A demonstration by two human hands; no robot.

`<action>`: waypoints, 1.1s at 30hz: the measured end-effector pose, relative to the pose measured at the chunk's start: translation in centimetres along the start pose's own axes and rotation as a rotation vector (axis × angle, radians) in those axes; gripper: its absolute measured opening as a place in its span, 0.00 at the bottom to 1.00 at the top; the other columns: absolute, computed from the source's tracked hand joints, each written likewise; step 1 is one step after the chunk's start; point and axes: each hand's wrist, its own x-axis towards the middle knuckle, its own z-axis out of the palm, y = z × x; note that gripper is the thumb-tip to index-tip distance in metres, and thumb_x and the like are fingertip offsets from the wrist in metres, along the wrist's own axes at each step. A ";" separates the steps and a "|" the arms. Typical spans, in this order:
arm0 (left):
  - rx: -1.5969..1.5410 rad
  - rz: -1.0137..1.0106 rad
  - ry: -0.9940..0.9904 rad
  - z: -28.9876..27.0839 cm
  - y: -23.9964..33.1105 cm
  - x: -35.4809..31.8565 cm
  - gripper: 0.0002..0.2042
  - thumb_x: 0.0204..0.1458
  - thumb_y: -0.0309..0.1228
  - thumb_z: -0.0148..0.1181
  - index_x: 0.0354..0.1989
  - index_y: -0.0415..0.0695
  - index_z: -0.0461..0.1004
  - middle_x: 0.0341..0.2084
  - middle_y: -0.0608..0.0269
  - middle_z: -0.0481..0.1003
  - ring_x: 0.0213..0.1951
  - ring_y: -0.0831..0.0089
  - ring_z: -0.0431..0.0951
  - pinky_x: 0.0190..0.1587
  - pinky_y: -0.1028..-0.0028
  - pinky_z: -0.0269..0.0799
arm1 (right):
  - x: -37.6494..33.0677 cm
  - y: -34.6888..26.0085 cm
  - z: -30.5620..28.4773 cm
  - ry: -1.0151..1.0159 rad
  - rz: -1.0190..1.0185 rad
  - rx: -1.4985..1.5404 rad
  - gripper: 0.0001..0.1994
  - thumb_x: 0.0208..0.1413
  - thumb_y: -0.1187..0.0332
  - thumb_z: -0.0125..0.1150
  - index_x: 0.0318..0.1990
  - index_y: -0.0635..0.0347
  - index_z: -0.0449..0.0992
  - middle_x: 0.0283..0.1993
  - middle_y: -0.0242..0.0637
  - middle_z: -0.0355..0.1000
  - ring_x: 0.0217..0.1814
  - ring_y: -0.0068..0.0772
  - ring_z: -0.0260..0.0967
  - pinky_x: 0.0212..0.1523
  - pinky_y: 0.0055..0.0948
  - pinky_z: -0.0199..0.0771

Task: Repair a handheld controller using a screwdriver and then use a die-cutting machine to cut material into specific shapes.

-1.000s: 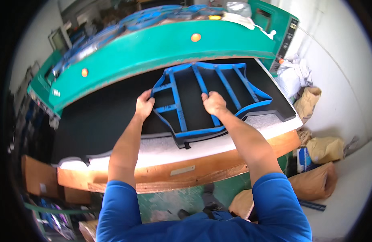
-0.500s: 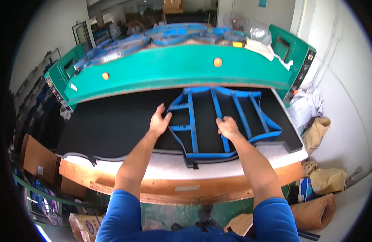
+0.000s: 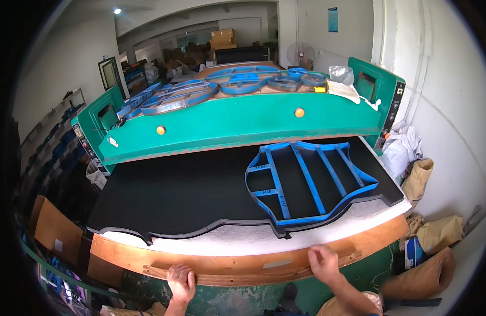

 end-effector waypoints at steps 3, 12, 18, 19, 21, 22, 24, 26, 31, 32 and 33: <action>0.006 0.008 0.008 0.9 0.3 0.7 0.07 0.51 0.32 0.58 0.27 0.42 0.76 0.30 0.59 0.78 0.38 0.57 0.77 0.46 0.59 0.69 | -2.2 -1.9 2.1 -0.052 -0.189 -0.343 0.03 0.52 0.73 0.64 0.31 0.63 0.77 0.25 0.42 0.74 0.26 0.40 0.74 0.30 0.32 0.74; -0.040 0.019 0.172 2.2 -0.7 1.5 0.02 0.43 0.26 0.56 0.21 0.44 0.73 0.22 0.62 0.76 0.26 0.62 0.78 0.32 0.67 0.72 | -1.3 -2.5 5.0 0.215 0.134 -0.354 0.04 0.50 0.74 0.65 0.28 0.63 0.76 0.20 0.41 0.72 0.18 0.38 0.70 0.22 0.31 0.69; 0.000 0.035 0.160 3.7 -2.0 4.2 0.03 0.42 0.25 0.56 0.19 0.44 0.72 0.22 0.62 0.77 0.24 0.62 0.77 0.31 0.66 0.71 | 1.6 -1.2 6.7 0.262 0.101 -0.329 0.06 0.52 0.73 0.64 0.26 0.63 0.76 0.18 0.40 0.70 0.16 0.37 0.68 0.20 0.30 0.67; -0.005 0.036 0.161 4.4 -2.4 4.9 0.03 0.42 0.26 0.57 0.19 0.44 0.72 0.22 0.61 0.77 0.24 0.61 0.76 0.31 0.66 0.71 | 2.3 -0.6 7.2 0.265 0.114 -0.325 0.07 0.53 0.72 0.65 0.26 0.62 0.76 0.18 0.40 0.69 0.16 0.37 0.68 0.20 0.31 0.68; 0.006 0.048 0.171 5.6 -3.0 6.3 0.05 0.44 0.27 0.56 0.19 0.43 0.73 0.22 0.60 0.76 0.23 0.60 0.76 0.31 0.66 0.71 | 4.0 -0.3 7.9 0.283 0.067 -0.337 0.07 0.53 0.71 0.65 0.26 0.61 0.76 0.18 0.39 0.70 0.16 0.38 0.68 0.20 0.32 0.68; 0.017 0.058 0.179 6.0 -3.3 7.0 0.05 0.44 0.27 0.56 0.19 0.43 0.73 0.21 0.59 0.76 0.23 0.59 0.75 0.31 0.65 0.70 | 4.7 0.1 8.2 0.286 0.084 -0.334 0.08 0.54 0.69 0.65 0.26 0.60 0.76 0.18 0.39 0.71 0.17 0.40 0.69 0.21 0.34 0.69; 0.047 0.068 0.160 7.3 -4.0 8.9 0.07 0.46 0.29 0.56 0.19 0.43 0.73 0.19 0.59 0.74 0.23 0.57 0.74 0.31 0.63 0.69 | 6.3 1.5 9.0 0.294 0.104 -0.356 0.09 0.54 0.66 0.65 0.26 0.58 0.77 0.20 0.40 0.73 0.20 0.46 0.72 0.25 0.39 0.72; 0.068 0.083 0.158 8.6 -4.7 10.6 0.08 0.48 0.30 0.56 0.18 0.44 0.72 0.17 0.58 0.72 0.23 0.56 0.72 0.30 0.60 0.68 | 8.1 2.5 10.0 0.277 0.119 -0.386 0.10 0.55 0.63 0.63 0.27 0.58 0.78 0.21 0.40 0.74 0.22 0.46 0.73 0.27 0.42 0.73; 0.068 0.060 0.094 11.3 -6.9 13.8 0.10 0.48 0.30 0.59 0.18 0.44 0.67 0.17 0.56 0.71 0.24 0.53 0.72 0.32 0.57 0.67 | 11.4 4.7 11.2 0.178 0.046 -0.314 0.11 0.54 0.64 0.63 0.24 0.58 0.76 0.22 0.40 0.72 0.25 0.48 0.71 0.30 0.44 0.71; 0.070 0.072 0.089 11.5 -7.3 14.4 0.10 0.48 0.30 0.59 0.18 0.44 0.67 0.17 0.56 0.71 0.24 0.53 0.72 0.32 0.57 0.67 | 11.9 5.1 11.2 0.142 -0.022 -0.294 0.10 0.53 0.66 0.63 0.23 0.59 0.75 0.22 0.41 0.72 0.27 0.48 0.71 0.31 0.44 0.70; 0.085 0.051 0.078 11.8 -7.8 14.6 0.10 0.48 0.30 0.59 0.18 0.44 0.67 0.17 0.55 0.71 0.24 0.53 0.72 0.32 0.57 0.67 | 12.4 5.5 11.4 0.104 -0.088 -0.274 0.09 0.51 0.68 0.64 0.23 0.59 0.75 0.23 0.41 0.71 0.28 0.48 0.70 0.33 0.44 0.70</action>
